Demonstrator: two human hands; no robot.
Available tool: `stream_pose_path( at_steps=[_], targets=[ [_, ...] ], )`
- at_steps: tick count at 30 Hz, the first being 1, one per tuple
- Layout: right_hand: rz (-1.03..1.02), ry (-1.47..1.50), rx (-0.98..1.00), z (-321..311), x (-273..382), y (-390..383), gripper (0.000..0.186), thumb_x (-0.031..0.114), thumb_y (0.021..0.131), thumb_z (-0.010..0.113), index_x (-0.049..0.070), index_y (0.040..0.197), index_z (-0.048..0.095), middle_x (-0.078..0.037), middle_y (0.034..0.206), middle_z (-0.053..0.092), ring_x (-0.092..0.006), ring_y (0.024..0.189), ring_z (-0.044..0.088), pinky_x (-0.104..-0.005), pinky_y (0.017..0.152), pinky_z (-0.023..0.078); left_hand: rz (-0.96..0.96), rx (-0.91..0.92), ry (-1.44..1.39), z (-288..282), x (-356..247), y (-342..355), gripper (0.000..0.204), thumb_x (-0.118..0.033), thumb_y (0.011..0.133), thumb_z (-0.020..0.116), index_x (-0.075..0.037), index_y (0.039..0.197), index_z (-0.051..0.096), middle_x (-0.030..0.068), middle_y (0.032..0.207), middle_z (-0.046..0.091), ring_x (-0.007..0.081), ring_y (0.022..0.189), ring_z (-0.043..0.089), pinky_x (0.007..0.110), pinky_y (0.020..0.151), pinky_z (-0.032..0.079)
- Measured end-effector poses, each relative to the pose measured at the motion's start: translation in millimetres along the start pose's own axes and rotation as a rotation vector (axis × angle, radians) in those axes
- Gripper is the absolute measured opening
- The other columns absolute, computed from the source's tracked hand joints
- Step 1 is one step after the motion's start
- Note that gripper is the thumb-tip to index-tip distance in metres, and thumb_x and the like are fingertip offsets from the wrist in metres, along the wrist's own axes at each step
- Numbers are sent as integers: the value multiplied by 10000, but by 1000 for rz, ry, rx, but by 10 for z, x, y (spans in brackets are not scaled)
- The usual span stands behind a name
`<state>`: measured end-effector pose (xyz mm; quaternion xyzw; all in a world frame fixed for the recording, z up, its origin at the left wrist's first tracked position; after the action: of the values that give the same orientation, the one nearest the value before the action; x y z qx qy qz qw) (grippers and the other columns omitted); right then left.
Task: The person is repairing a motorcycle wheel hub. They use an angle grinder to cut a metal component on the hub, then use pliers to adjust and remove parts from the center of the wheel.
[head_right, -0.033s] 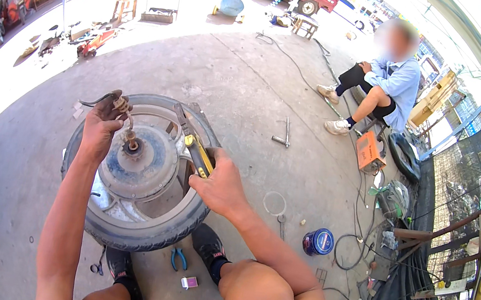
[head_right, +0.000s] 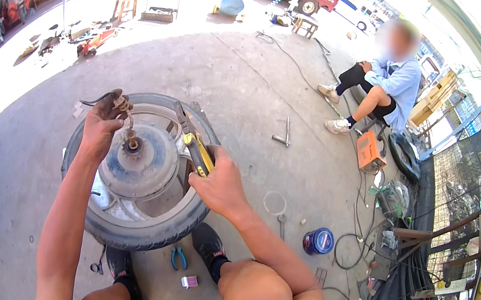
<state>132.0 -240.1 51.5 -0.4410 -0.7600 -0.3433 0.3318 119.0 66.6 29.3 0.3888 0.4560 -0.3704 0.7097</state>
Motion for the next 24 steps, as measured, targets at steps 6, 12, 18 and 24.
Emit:
stream_pose_path(
  at_steps=[6, 12, 18, 24],
  targets=[
    [22, -105, 41, 82, 62, -48, 572, 172, 713, 719, -107, 1199, 607, -314, 1115, 665, -446, 1060, 652, -454, 950, 515, -11, 31, -21, 4, -3, -19, 805, 210, 682, 468, 83, 1474, 400, 195, 1426, 527, 320, 1310, 558, 396, 1124, 439],
    [31, -130, 31, 100, -15, -91, 563, 150, 708, 713, -102, 1201, 608, -313, 1135, 655, -441, 1091, 638, -455, 964, 505, 9, -2, -74, 12, 40, -7, 771, 202, 674, 476, 97, 1438, 445, 184, 1330, 581, 314, 1230, 619, 382, 1041, 507],
    [15, -179, 43, 131, 35, -111, 586, 153, 712, 728, -88, 1229, 593, -298, 1143, 654, -432, 1094, 635, -454, 970, 503, -15, 16, -77, 15, 130, 24, 777, 214, 711, 488, 84, 1471, 394, 203, 1406, 522, 330, 1276, 579, 390, 1079, 486],
    [-74, -175, 78, 206, 100, -135, 604, 133, 681, 793, -58, 1221, 604, -257, 1120, 667, -403, 1044, 660, -444, 924, 518, 40, 64, -129, -40, 137, 36, 793, 231, 694, 522, 93, 1463, 387, 183, 1339, 545, 326, 1236, 609, 350, 984, 521]
  ],
)
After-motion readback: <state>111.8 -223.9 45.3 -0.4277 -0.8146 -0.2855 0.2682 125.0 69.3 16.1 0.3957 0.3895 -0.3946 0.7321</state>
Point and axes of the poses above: each hand's wrist, its own y-axis towards the middle knuckle, its own z-axis out of the palm, x = y × z, the point moved 10 cm from there along y, towards the middle knuckle
